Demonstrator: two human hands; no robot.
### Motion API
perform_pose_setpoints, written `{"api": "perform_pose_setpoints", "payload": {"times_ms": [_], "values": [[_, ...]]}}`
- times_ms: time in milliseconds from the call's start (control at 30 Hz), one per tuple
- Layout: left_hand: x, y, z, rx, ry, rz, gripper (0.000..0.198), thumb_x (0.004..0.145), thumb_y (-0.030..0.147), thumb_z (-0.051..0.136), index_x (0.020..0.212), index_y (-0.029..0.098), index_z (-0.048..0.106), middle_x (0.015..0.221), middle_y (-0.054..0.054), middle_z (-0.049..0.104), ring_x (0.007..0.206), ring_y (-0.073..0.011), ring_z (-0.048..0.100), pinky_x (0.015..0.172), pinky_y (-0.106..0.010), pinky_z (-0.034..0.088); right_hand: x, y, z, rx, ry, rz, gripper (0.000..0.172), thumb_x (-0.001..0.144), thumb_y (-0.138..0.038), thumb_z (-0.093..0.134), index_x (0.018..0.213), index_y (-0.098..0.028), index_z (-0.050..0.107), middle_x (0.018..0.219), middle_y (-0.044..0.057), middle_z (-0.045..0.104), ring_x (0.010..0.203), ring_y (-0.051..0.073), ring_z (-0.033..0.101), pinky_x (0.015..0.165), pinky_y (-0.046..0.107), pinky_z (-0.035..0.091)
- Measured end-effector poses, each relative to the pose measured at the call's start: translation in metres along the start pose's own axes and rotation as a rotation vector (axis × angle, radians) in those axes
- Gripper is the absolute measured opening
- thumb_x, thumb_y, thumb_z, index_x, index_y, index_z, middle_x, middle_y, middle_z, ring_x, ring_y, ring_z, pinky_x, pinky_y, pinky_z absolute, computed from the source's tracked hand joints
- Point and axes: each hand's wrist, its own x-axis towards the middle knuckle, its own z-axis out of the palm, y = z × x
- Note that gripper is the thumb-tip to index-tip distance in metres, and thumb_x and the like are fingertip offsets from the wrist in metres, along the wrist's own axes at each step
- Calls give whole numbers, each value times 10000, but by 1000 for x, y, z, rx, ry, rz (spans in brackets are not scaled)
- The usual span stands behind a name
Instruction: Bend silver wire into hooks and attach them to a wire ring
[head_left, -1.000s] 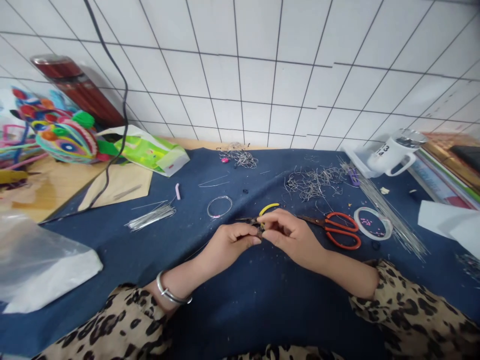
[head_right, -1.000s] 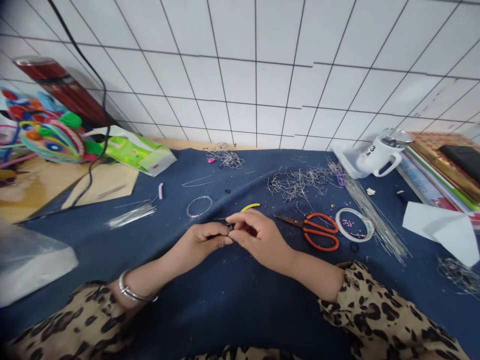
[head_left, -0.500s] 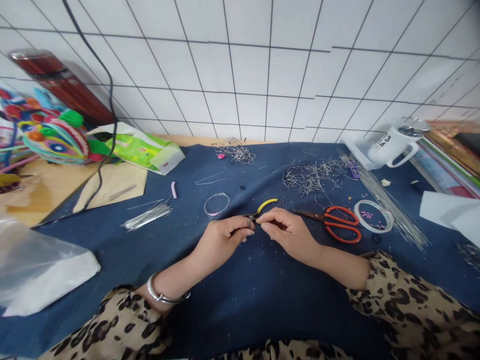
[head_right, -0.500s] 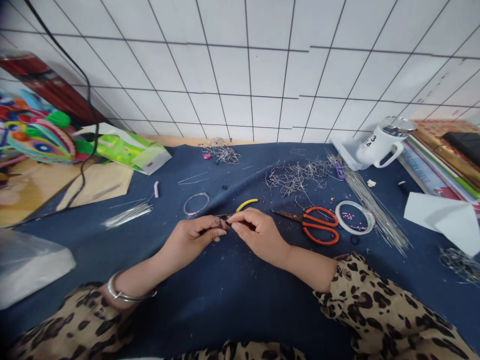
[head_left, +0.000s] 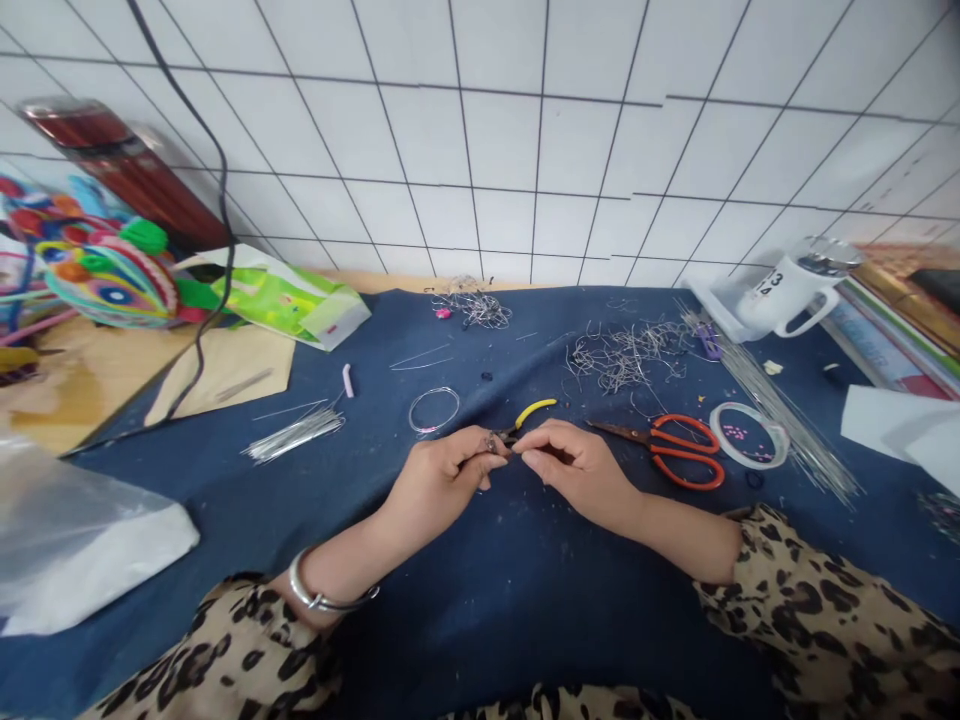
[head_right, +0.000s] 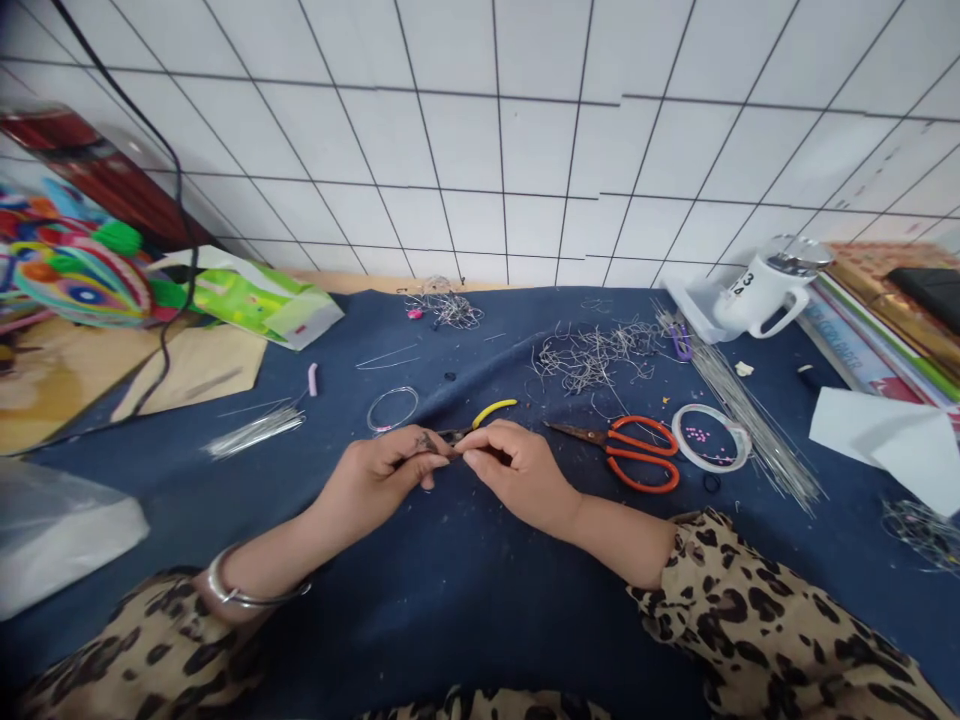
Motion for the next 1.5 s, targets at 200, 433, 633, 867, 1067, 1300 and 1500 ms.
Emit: {"api": "perform_pose_setpoints", "payload": {"times_ms": [200,433,633,867,1067,1300,1500], "values": [[2,2,-2,-155,-14,-28,166,817,200,517,673,166,594,702,-5,632,674,-121,596,662,-228,439,0,-1,0,-35,-3,8,162,830,-198,485,909,-184,625,780,0,536,679,86,496,653,222,405],[2,2,-3,-721,61,-160,48,734,202,646,758,160,647,881,-43,652,844,-166,582,776,-282,442,2,-1,-1,-20,-62,50,227,869,-214,413,985,-171,604,800,0,550,582,56,510,644,217,435],[2,-1,0,-772,47,-153,45,737,181,646,778,174,663,784,-9,624,746,-122,545,730,-242,424,2,-4,2,63,-219,44,253,874,-282,422,1008,-159,598,841,14,543,610,63,548,654,221,457],[1,4,-1,-807,-11,-154,37,757,178,629,752,154,656,744,-7,624,692,-108,540,674,-223,420,0,-3,6,10,-246,64,184,843,-291,491,872,-164,620,732,-12,539,608,66,533,611,188,430],[-1,5,1,-814,-55,-143,39,763,170,621,770,146,651,693,-4,605,663,-114,548,657,-240,431,-1,-5,6,35,-293,105,212,851,-274,463,805,-135,615,667,-12,547,541,55,519,578,184,426],[-1,10,-3,-911,-192,-53,125,785,192,591,873,137,661,693,-41,623,616,-151,575,626,-302,447,-1,-6,2,385,-483,230,226,850,-318,476,841,-129,599,683,-19,538,532,47,524,557,184,428],[-3,4,-4,-955,-291,-74,161,757,257,628,857,149,693,777,-84,657,620,-163,592,598,-300,449,-1,-7,0,507,-580,318,247,834,-351,506,862,-124,600,687,-18,533,521,41,522,508,165,400]]}}
